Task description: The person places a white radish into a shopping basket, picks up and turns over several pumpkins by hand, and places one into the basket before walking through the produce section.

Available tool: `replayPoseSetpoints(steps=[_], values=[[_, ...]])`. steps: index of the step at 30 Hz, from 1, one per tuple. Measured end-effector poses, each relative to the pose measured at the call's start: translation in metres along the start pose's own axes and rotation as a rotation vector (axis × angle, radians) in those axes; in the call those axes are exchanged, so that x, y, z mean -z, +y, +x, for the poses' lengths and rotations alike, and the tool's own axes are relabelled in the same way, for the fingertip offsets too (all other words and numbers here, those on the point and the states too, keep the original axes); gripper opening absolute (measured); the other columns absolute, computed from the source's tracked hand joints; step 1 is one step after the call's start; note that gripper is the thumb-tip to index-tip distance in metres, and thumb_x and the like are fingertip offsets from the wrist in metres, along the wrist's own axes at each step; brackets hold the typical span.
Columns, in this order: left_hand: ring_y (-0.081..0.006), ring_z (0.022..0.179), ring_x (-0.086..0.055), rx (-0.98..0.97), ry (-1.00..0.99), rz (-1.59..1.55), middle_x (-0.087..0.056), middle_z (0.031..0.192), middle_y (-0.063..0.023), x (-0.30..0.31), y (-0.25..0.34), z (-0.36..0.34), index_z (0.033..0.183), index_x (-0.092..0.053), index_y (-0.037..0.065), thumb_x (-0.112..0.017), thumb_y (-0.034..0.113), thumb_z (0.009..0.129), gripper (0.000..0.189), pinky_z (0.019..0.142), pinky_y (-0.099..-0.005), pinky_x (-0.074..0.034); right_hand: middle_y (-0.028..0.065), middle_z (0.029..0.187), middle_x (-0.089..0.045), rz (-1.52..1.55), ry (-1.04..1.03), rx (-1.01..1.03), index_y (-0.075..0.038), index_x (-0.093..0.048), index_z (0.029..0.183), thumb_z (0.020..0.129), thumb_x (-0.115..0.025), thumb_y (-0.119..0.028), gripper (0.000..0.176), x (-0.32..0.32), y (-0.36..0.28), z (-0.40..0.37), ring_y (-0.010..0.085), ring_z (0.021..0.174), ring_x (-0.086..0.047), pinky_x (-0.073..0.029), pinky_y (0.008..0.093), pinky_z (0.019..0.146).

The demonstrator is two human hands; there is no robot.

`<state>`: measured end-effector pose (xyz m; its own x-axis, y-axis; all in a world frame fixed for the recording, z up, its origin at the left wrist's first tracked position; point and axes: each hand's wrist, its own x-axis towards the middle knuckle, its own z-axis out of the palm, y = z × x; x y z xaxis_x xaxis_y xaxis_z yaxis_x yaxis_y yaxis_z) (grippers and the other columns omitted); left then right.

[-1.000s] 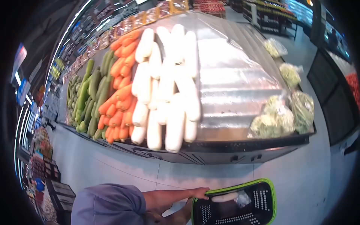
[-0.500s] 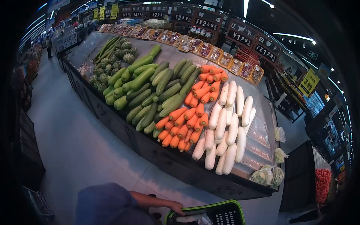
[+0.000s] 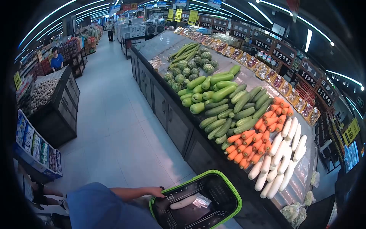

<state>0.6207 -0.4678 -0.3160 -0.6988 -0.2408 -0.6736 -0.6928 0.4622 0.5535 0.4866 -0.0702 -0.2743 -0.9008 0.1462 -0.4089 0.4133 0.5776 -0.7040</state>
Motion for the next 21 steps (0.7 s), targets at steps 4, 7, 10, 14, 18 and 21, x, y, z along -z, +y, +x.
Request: replayPoseSetpoints(steps=[4, 7, 10, 14, 18, 21], values=[[-0.0365, 0.108, -0.062, 0.139, 0.157, -0.288, -0.065, 0.111, -0.0280, 0.049, -0.078, -0.049, 0.110, -0.066, -0.007, -0.065, 0.048, 0.078, 0.064, 0.092, -0.0397, -0.048, 0.0166, 0.091, -0.066, 0.350, -0.204, 0.096, 0.005, -0.057, 0.102, 0.065, -0.058, 0.007, 0.037, -0.112, -0.079, 0.009, 0.0286, 0.072, -0.066, -0.056, 0.0385, 0.062], [-0.0352, 0.105, -0.064, 0.246, 0.362, -0.473, -0.066, 0.109, -0.0261, 0.073, -0.144, -0.062, 0.109, -0.066, -0.007, -0.068, 0.045, 0.075, 0.062, 0.089, -0.0402, -0.049, 0.0132, 0.087, -0.066, 0.258, -0.393, 0.156, 0.005, -0.057, 0.100, 0.060, -0.060, 0.007, 0.040, -0.197, -0.145, 0.013, 0.0241, 0.070, -0.065, -0.054, 0.0338, 0.066], [-0.0352, 0.099, -0.066, 0.323, 0.458, -0.601, -0.068, 0.103, -0.0248, 0.137, -0.154, -0.114, 0.106, -0.067, -0.006, -0.068, 0.043, 0.073, 0.059, 0.086, -0.0404, -0.050, 0.0090, 0.084, -0.066, 0.114, -0.487, 0.248, 0.003, -0.060, 0.098, 0.058, -0.062, 0.007, 0.040, -0.278, -0.233, -0.019, 0.0213, 0.069, -0.063, -0.052, 0.0323, 0.064], [-0.0346, 0.092, -0.068, 0.458, 0.660, -0.685, -0.070, 0.094, -0.0231, 0.193, -0.251, -0.106, 0.101, -0.069, -0.005, -0.069, 0.041, 0.070, 0.055, 0.083, -0.0402, -0.051, 0.0117, 0.087, -0.069, -0.058, -0.574, 0.304, 0.002, -0.062, 0.099, 0.060, -0.065, 0.001, 0.039, -0.410, -0.326, -0.060, 0.0229, 0.076, -0.066, -0.053, 0.0337, 0.071], [-0.0325, 0.089, -0.068, 0.465, 0.755, -0.827, -0.070, 0.092, -0.0219, 0.241, -0.358, -0.076, 0.100, -0.067, -0.007, -0.070, 0.034, 0.070, 0.051, 0.081, -0.0398, -0.051, 0.0170, 0.093, -0.071, -0.270, -0.697, 0.433, 0.002, -0.065, 0.105, 0.064, -0.070, -0.013, 0.044, -0.536, -0.400, -0.103, 0.0280, 0.086, -0.069, -0.053, 0.0374, 0.081], [-0.0254, 0.088, -0.068, 0.598, 0.796, -1.012, -0.069, 0.094, -0.0193, 0.321, -0.365, -0.114, 0.107, -0.063, -0.010, -0.070, 0.021, 0.074, 0.046, 0.077, -0.0370, -0.051, 0.0203, 0.095, -0.071, -0.368, -0.742, 0.523, 0.002, -0.065, 0.110, 0.065, -0.070, -0.019, 0.050, -0.621, -0.458, -0.142, 0.0321, 0.089, -0.069, -0.052, 0.0394, 0.083]])
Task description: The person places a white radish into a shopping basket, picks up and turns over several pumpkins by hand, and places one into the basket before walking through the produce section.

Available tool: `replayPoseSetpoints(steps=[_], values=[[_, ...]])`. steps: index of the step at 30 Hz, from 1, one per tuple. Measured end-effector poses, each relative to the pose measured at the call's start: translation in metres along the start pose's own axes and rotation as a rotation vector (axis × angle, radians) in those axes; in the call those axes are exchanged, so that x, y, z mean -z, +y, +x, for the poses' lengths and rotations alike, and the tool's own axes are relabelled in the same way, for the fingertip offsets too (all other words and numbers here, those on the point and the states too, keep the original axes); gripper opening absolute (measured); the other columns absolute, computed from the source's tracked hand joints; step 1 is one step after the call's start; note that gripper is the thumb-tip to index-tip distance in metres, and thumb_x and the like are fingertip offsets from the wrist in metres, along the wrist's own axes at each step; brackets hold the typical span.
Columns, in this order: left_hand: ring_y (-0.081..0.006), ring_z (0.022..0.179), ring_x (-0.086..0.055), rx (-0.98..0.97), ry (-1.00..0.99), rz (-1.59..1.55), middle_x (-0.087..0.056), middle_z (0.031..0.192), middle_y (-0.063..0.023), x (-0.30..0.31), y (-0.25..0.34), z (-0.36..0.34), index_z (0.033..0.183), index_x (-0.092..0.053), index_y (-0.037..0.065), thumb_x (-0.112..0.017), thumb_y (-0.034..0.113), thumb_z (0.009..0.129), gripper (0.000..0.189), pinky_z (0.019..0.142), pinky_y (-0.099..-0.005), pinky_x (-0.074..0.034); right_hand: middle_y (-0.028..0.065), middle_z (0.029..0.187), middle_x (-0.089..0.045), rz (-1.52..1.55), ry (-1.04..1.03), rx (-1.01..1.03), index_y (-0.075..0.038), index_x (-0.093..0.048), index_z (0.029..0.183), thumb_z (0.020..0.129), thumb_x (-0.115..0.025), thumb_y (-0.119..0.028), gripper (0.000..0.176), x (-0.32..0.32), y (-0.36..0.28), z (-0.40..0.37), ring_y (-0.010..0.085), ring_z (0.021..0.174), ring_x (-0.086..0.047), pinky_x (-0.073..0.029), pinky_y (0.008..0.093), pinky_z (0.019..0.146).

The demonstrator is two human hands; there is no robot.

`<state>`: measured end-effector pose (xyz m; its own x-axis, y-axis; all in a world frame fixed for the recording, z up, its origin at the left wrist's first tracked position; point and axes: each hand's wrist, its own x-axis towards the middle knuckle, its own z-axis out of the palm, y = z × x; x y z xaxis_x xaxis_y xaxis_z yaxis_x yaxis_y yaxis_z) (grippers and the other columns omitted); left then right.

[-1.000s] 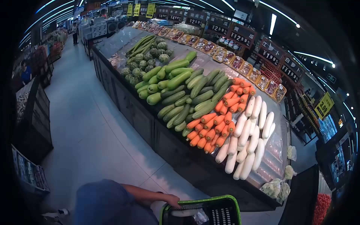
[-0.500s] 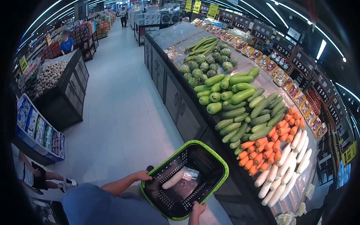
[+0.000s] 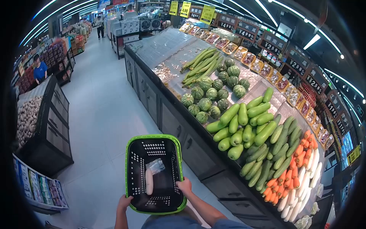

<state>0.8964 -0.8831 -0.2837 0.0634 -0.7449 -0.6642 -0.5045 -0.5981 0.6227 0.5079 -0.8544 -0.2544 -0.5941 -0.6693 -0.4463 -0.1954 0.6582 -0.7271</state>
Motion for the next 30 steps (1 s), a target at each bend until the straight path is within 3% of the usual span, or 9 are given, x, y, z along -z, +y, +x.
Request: replayPoseSetpoints(steps=[6, 8, 10, 11, 17, 18, 25, 27, 30], values=[[-0.0218, 0.086, -0.066, -0.042, 0.114, -0.091, -0.070, 0.096, -0.0154, 0.057, 0.032, 0.107, 0.104, -0.066, -0.008, -0.072, 0.024, 0.080, 0.040, 0.076, -0.0364, -0.050, 0.0208, 0.091, -0.070, -0.088, -0.154, 0.103, 0.000, -0.064, 0.109, 0.064, -0.067, -0.019, 0.049, -0.085, -0.144, 0.106, 0.0319, 0.085, -0.069, -0.053, 0.0405, 0.078], [-0.0210, 0.085, -0.065, -0.038, 0.117, -0.128, -0.070, 0.095, -0.0143, 0.068, 0.065, 0.131, 0.106, -0.067, -0.007, -0.071, 0.022, 0.081, 0.039, 0.076, -0.0358, -0.050, 0.0236, 0.088, -0.070, -0.111, -0.155, 0.201, 0.002, -0.064, 0.108, 0.063, -0.067, -0.020, 0.050, -0.127, -0.157, 0.166, 0.0345, 0.085, -0.069, -0.053, 0.0415, 0.080], [-0.0214, 0.084, -0.065, 0.000, 0.162, -0.146, -0.070, 0.094, -0.0144, 0.073, 0.095, 0.161, 0.106, -0.067, -0.007, -0.070, 0.020, 0.080, 0.038, 0.076, -0.0356, -0.050, 0.0186, 0.085, -0.070, -0.081, -0.203, 0.209, 0.001, -0.066, 0.101, 0.061, -0.066, -0.013, 0.042, -0.157, -0.185, 0.215, 0.0293, 0.079, -0.069, -0.053, 0.0382, 0.075], [-0.0220, 0.085, -0.066, 0.024, 0.184, -0.144, -0.070, 0.094, -0.0151, 0.072, 0.099, 0.174, 0.106, -0.067, -0.007, -0.069, 0.019, 0.080, 0.037, 0.077, -0.0357, -0.050, 0.0221, 0.093, -0.070, -0.094, -0.282, 0.173, 0.002, -0.063, 0.105, 0.064, -0.067, -0.017, 0.046, -0.155, -0.213, 0.225, 0.0366, 0.088, -0.068, -0.053, 0.0423, 0.080], [-0.0249, 0.088, -0.067, 0.217, 0.325, -0.159, -0.070, 0.095, -0.0175, 0.051, 0.151, 0.273, 0.106, -0.066, -0.006, -0.071, 0.018, 0.077, 0.039, 0.079, -0.0359, -0.051, 0.0217, 0.093, -0.070, -0.218, -0.383, 0.293, 0.000, -0.064, 0.108, 0.064, -0.069, -0.016, 0.048, -0.218, -0.298, 0.363, 0.0364, 0.088, -0.068, -0.053, 0.0412, 0.079], [-0.0241, 0.089, -0.067, 0.262, 0.298, -0.221, -0.070, 0.097, -0.0168, 0.050, 0.181, 0.274, 0.108, -0.066, -0.006, -0.071, 0.017, 0.076, 0.040, 0.079, -0.0358, -0.051, 0.0219, 0.093, -0.070, -0.236, -0.381, 0.304, 0.000, -0.064, 0.109, 0.064, -0.069, -0.016, 0.049, -0.225, -0.310, 0.379, 0.0363, 0.087, -0.068, -0.053, 0.0412, 0.079], [-0.0235, 0.094, -0.066, 0.300, 0.333, -0.423, -0.069, 0.102, -0.0161, -0.001, 0.197, 0.427, 0.113, -0.063, -0.005, -0.070, 0.016, 0.079, 0.041, 0.082, -0.0363, -0.051, 0.0215, 0.089, -0.070, -0.328, -0.445, 0.248, 0.002, -0.062, 0.116, 0.063, -0.068, -0.014, 0.055, -0.314, -0.333, 0.524, 0.0334, 0.083, -0.069, -0.053, 0.0394, 0.078], [-0.0248, 0.094, -0.066, 0.317, 0.327, -0.356, -0.069, 0.103, -0.0164, -0.013, 0.187, 0.490, 0.114, -0.062, -0.005, -0.069, 0.016, 0.080, 0.041, 0.082, -0.0370, -0.051, 0.0206, 0.088, -0.071, -0.315, -0.448, 0.277, 0.003, -0.062, 0.115, 0.063, -0.067, -0.013, 0.055, -0.365, -0.300, 0.584, 0.0308, 0.084, -0.070, -0.053, 0.0376, 0.079], [-0.0301, 0.090, -0.067, 0.221, 0.365, -0.313, -0.069, 0.096, -0.0191, -0.037, 0.151, 0.591, 0.109, -0.062, -0.004, -0.068, 0.021, 0.081, 0.038, 0.081, -0.0389, -0.050, 0.0138, 0.083, -0.070, -0.287, -0.470, 0.196, 0.005, -0.064, 0.107, 0.063, -0.068, -0.005, 0.045, -0.439, -0.256, 0.663, 0.0193, 0.076, -0.067, -0.053, 0.0328, 0.071]])
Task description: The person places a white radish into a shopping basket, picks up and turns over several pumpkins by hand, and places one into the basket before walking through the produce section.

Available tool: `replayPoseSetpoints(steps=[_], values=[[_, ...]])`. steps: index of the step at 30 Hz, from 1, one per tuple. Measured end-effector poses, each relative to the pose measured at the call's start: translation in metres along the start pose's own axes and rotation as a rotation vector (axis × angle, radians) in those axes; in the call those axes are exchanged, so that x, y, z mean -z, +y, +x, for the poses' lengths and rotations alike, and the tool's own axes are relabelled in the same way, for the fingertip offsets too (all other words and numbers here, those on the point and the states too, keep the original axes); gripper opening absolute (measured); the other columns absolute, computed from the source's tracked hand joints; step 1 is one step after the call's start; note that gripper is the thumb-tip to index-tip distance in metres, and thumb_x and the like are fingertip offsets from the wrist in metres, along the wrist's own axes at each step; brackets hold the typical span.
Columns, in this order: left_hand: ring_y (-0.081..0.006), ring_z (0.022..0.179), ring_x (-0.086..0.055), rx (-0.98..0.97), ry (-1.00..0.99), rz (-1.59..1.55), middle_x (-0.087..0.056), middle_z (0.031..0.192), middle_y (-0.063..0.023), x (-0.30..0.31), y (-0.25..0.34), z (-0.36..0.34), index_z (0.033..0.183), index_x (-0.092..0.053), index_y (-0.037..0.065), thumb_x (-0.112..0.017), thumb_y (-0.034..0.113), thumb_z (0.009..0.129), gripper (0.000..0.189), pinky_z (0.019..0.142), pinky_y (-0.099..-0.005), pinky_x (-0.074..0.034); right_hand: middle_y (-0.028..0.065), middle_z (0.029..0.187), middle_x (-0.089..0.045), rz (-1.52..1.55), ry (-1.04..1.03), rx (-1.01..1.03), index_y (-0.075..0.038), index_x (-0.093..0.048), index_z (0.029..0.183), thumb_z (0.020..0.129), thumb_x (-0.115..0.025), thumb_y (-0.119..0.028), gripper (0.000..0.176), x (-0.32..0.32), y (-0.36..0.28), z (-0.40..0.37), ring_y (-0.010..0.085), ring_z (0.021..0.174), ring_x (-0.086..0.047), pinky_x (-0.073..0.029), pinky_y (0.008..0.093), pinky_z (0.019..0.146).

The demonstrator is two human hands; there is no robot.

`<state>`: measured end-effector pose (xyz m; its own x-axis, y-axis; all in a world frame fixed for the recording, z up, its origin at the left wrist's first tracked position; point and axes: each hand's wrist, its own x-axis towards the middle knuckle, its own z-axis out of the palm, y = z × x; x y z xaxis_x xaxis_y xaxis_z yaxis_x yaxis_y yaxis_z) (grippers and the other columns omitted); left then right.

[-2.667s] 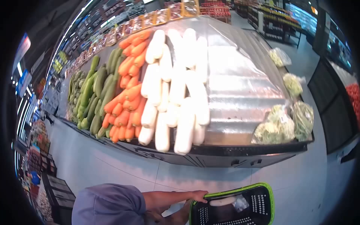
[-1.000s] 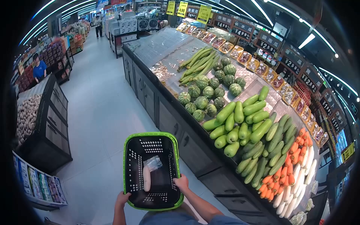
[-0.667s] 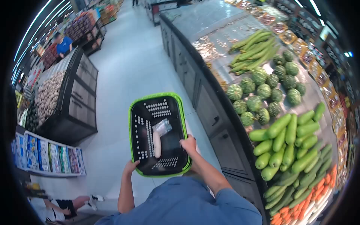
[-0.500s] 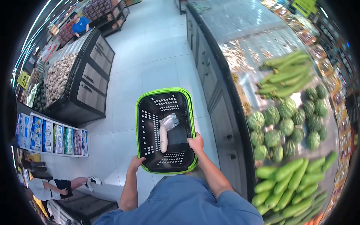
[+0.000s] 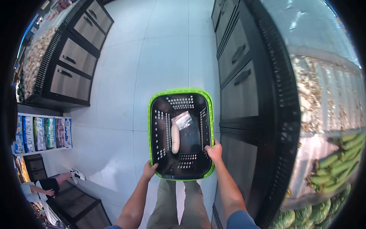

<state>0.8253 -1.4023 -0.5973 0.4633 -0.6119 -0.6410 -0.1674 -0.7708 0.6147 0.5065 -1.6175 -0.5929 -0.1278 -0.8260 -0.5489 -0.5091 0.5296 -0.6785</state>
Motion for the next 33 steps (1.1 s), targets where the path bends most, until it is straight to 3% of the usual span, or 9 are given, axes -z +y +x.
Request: replayPoseSetpoints(steps=[8, 11, 15, 26, 27, 28, 29, 30, 33], values=[[-0.0305, 0.092, -0.067, -0.013, 0.064, -0.015, -0.069, 0.097, -0.0190, -0.056, -0.045, 0.148, 0.111, -0.061, -0.001, -0.068, 0.027, 0.085, 0.038, 0.081, -0.0391, -0.050, 0.0063, 0.081, -0.067, 0.218, -0.088, 0.007, 0.005, -0.063, 0.102, 0.065, -0.064, 0.001, 0.037, -0.094, 0.066, 0.155, 0.0139, 0.069, -0.061, -0.050, 0.0288, 0.065], [-0.0233, 0.088, -0.066, -0.010, 0.009, 0.041, -0.069, 0.096, -0.0159, -0.056, -0.015, 0.152, 0.114, -0.059, -0.003, -0.065, 0.024, 0.089, 0.037, 0.081, -0.0350, -0.050, 0.0077, 0.084, -0.067, 0.283, -0.138, -0.020, 0.006, -0.062, 0.102, 0.066, -0.061, 0.005, 0.036, -0.097, 0.058, 0.172, 0.0145, 0.072, -0.062, -0.051, 0.0277, 0.067], [-0.0340, 0.086, -0.064, -0.035, 0.083, 0.081, -0.067, 0.092, -0.0191, -0.066, 0.000, 0.147, 0.106, -0.060, 0.000, -0.064, 0.025, 0.089, 0.031, 0.078, -0.0407, -0.049, 0.0084, 0.084, -0.066, 0.251, -0.158, -0.021, 0.006, -0.061, 0.102, 0.066, -0.061, 0.004, 0.036, -0.091, 0.047, 0.179, 0.0151, 0.072, -0.062, -0.050, 0.0281, 0.067], [-0.0329, 0.090, -0.057, -0.028, 0.057, -0.041, -0.062, 0.099, -0.0208, -0.087, -0.013, 0.140, 0.113, -0.055, -0.004, -0.059, 0.044, 0.094, 0.052, 0.084, -0.0420, -0.045, 0.0172, 0.088, -0.068, -0.217, -0.026, 0.119, -0.001, -0.053, 0.123, 0.071, -0.073, -0.016, 0.058, -0.082, 0.065, 0.184, 0.0270, 0.080, -0.068, -0.054, 0.0384, 0.075], [-0.0316, 0.092, -0.058, -0.078, 0.049, 0.016, -0.063, 0.103, -0.0198, -0.088, -0.020, 0.143, 0.117, -0.055, -0.004, -0.059, 0.044, 0.094, 0.053, 0.085, -0.0411, -0.046, 0.0186, 0.089, -0.068, -0.155, -0.089, -0.087, -0.002, -0.044, 0.133, 0.072, -0.074, -0.015, 0.069, -0.071, 0.029, 0.164, 0.0307, 0.083, -0.068, -0.053, 0.0404, 0.077], [-0.0303, 0.097, -0.059, -0.104, 0.058, 0.072, -0.063, 0.106, -0.0198, -0.092, -0.048, 0.154, 0.121, -0.054, -0.004, -0.059, 0.043, 0.094, 0.055, 0.088, -0.0398, -0.045, 0.0229, 0.115, -0.063, -0.042, -0.179, -0.239, -0.003, -0.032, 0.145, 0.074, -0.075, -0.018, 0.084, -0.073, 0.042, 0.163, 0.0339, 0.108, -0.062, -0.049, 0.0414, 0.093], [-0.0305, 0.103, -0.058, -0.054, -0.001, 0.017, -0.062, 0.112, -0.0200, -0.092, -0.040, 0.152, 0.126, -0.053, -0.003, -0.058, 0.043, 0.095, 0.056, 0.092, -0.0389, -0.044, 0.0262, 0.131, -0.053, -0.375, 0.115, 0.018, -0.001, -0.027, 0.148, 0.076, -0.073, -0.017, 0.087, -0.076, 0.036, 0.137, 0.0353, 0.122, -0.054, -0.042, 0.0452, 0.103], [-0.0302, 0.106, -0.057, -0.141, -0.191, -0.141, -0.060, 0.118, -0.0183, -0.086, -0.046, 0.160, 0.128, -0.051, -0.002, -0.058, 0.046, 0.095, 0.059, 0.094, -0.0390, -0.043, 0.0266, 0.141, -0.044, -0.517, 0.242, -0.049, 0.001, -0.030, 0.146, 0.076, -0.070, -0.016, 0.083, -0.081, 0.030, 0.115, 0.0349, 0.131, -0.045, -0.035, 0.0472, 0.110], [-0.0343, 0.138, -0.036, 0.171, -0.295, 0.092, -0.034, 0.149, -0.0279, -0.052, 0.005, 0.138, 0.146, -0.020, -0.013, -0.059, 0.058, 0.090, 0.099, 0.114, -0.0388, -0.029, 0.0265, 0.122, -0.058, -0.468, 0.370, 0.083, -0.001, -0.043, 0.137, 0.083, -0.055, -0.014, 0.056, -0.077, 0.009, 0.022, 0.0376, 0.115, -0.056, -0.042, 0.0485, 0.099]])
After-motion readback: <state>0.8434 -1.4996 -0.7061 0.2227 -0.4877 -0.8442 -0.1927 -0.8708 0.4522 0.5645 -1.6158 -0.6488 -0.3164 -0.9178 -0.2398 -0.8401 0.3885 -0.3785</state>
